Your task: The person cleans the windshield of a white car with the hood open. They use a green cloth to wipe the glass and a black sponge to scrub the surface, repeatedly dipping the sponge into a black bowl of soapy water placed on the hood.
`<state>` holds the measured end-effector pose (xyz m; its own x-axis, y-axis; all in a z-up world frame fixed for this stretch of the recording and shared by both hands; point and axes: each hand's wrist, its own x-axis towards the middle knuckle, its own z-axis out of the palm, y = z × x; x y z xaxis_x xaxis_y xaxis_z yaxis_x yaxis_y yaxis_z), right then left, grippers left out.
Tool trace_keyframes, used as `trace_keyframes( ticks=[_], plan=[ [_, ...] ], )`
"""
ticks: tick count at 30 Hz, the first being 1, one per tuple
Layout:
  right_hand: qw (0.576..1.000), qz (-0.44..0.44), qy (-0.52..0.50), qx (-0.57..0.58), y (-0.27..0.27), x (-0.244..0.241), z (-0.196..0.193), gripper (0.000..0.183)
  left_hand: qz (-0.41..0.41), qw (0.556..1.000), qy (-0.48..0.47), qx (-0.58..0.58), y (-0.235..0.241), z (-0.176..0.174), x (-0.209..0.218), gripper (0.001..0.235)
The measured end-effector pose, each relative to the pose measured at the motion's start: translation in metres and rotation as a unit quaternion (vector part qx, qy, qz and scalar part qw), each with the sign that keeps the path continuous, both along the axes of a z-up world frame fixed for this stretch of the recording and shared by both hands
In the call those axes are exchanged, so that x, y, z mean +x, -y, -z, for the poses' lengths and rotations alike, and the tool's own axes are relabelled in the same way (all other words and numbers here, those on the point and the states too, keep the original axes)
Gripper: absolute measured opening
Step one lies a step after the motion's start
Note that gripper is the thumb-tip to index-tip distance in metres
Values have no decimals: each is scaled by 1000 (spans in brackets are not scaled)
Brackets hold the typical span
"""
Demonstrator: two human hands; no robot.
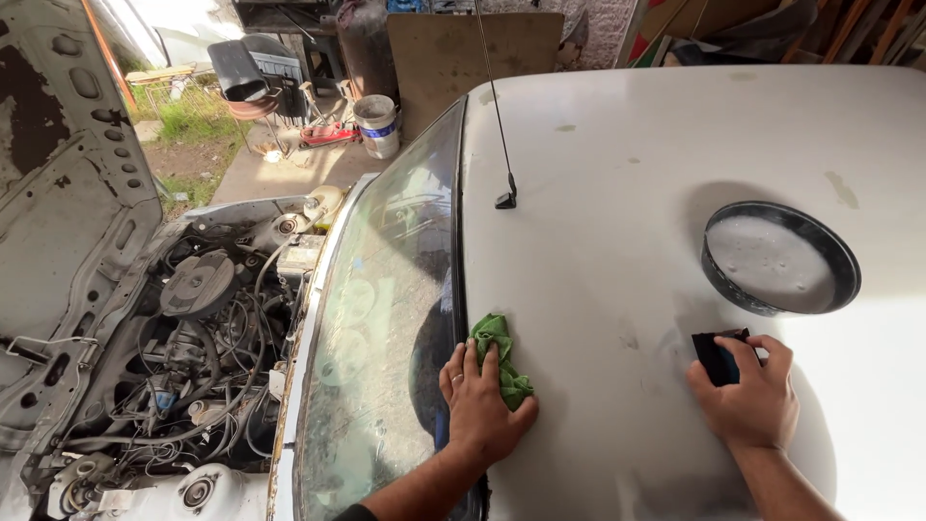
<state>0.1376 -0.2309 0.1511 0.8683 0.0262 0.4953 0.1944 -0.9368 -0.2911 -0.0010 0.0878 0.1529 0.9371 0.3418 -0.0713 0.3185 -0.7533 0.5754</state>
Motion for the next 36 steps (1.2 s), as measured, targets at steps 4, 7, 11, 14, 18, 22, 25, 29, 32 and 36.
trace_keyframes(
  ticks=[4, 7, 11, 14, 18, 22, 25, 29, 32, 36],
  plan=[
    [1000, 5, -8, 1, -4, 1, 0, 43, 17, 995, 90, -25, -8, 19, 3, 94],
    [1000, 7, -2, -2, -1, 0, 0, 43, 58, 990, 131, -6, -12, 24, 4, 95],
    [1000, 4, -4, -4, -2, 0, 0, 44, 115, 984, 83, 106, -18, 6, 8, 101],
    [1000, 6, -15, 2, -2, 2, 1, 45, 109, 988, 4, 111, -20, -9, 7, 104],
    [1000, 10, -14, -3, 2, 4, 3, 48, 89, 985, -4, 146, -26, -16, 6, 107],
    [999, 12, -38, -9, 2, 4, 2, 50, 97, 986, -43, 132, -27, -21, 3, 110],
    [999, 17, -44, -7, 1, 4, 1, 50, 96, 990, -41, 94, -29, -13, 3, 111],
    [999, 18, -32, -14, 1, 4, 2, 49, 99, 993, -3, 69, -27, 3, 3, 111],
    [999, 18, -28, -11, 0, 1, 2, 47, 75, 994, -35, 74, -23, -1, 10, 106],
    [1000, 17, -10, -4, 1, 6, 8, 45, 64, 996, 7, 61, -41, 14, 42, 97]
  ],
)
